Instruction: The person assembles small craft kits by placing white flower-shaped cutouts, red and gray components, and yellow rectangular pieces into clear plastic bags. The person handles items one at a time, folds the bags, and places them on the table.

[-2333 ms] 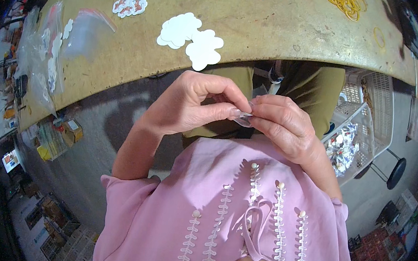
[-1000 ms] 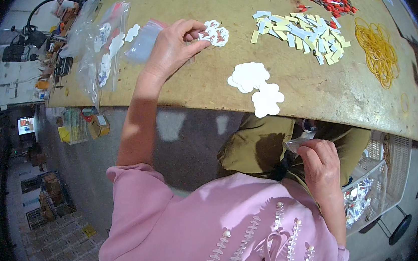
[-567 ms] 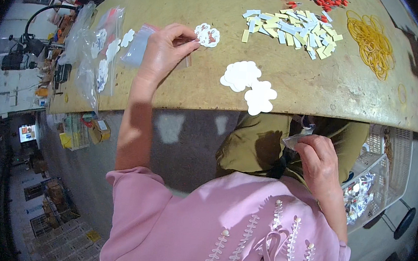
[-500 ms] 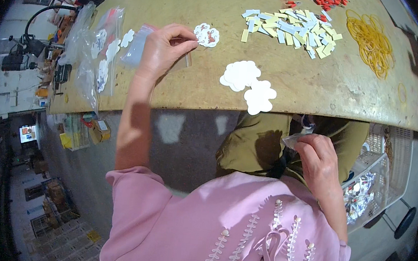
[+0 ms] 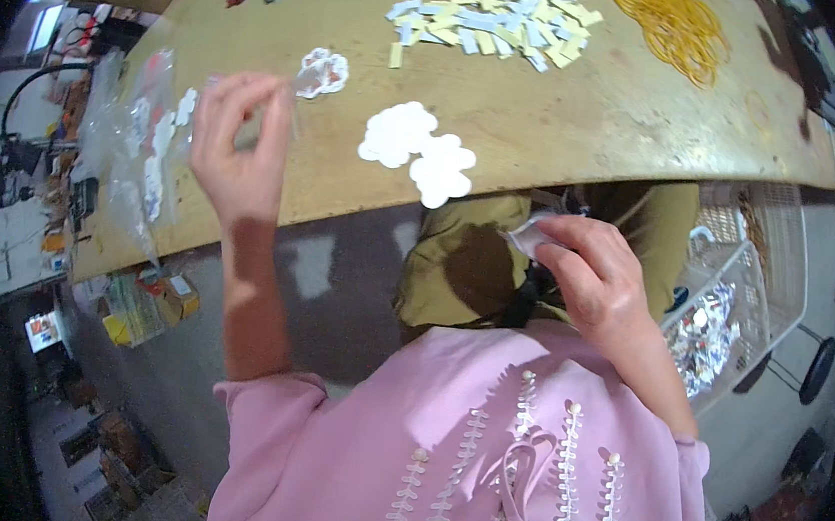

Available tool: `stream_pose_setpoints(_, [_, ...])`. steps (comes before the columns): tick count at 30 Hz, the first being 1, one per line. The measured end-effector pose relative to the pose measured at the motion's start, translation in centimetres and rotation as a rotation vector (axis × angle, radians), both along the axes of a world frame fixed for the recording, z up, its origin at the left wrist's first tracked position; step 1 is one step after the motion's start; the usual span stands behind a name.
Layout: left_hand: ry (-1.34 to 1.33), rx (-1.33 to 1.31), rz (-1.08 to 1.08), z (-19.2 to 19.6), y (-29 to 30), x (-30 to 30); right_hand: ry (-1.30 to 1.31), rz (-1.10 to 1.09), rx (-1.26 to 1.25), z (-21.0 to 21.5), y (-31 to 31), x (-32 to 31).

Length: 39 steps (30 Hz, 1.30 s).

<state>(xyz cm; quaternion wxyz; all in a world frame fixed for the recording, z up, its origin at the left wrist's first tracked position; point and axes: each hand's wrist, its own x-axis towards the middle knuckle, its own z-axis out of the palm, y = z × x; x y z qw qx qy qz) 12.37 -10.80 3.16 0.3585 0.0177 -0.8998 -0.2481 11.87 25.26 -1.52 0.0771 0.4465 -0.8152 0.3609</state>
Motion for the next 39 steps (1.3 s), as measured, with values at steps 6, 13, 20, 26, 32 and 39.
stream_pose_setpoints(6, [-0.216,0.272,-0.513,1.0,12.2,4.3,-0.002,0.011,-0.097,0.9,-1.1,0.1])
stream_pose_setpoints(13, [-0.212,0.099,-0.499,-0.2,12.8,4.2,-0.085,0.036,-0.076,0.4,-1.0,0.7])
stream_pose_setpoints(20, [-0.292,0.199,-0.602,-0.4,12.9,3.3,-0.115,0.043,-0.114,1.0,-0.9,0.6])
stream_pose_setpoints(26, [-0.38,-0.155,-0.63,-0.6,13.1,3.0,-0.092,0.052,-0.089,0.3,-1.0,0.7])
stream_pose_setpoints(32, [-0.603,0.238,-0.042,0.5,6.8,-5.3,-0.08,0.022,-0.03,-0.2,0.1,0.5])
stream_pose_setpoints(39, [-0.617,0.014,-0.011,-2.9,-0.4,-9.6,-0.147,0.019,-0.028,-0.3,0.5,0.5])
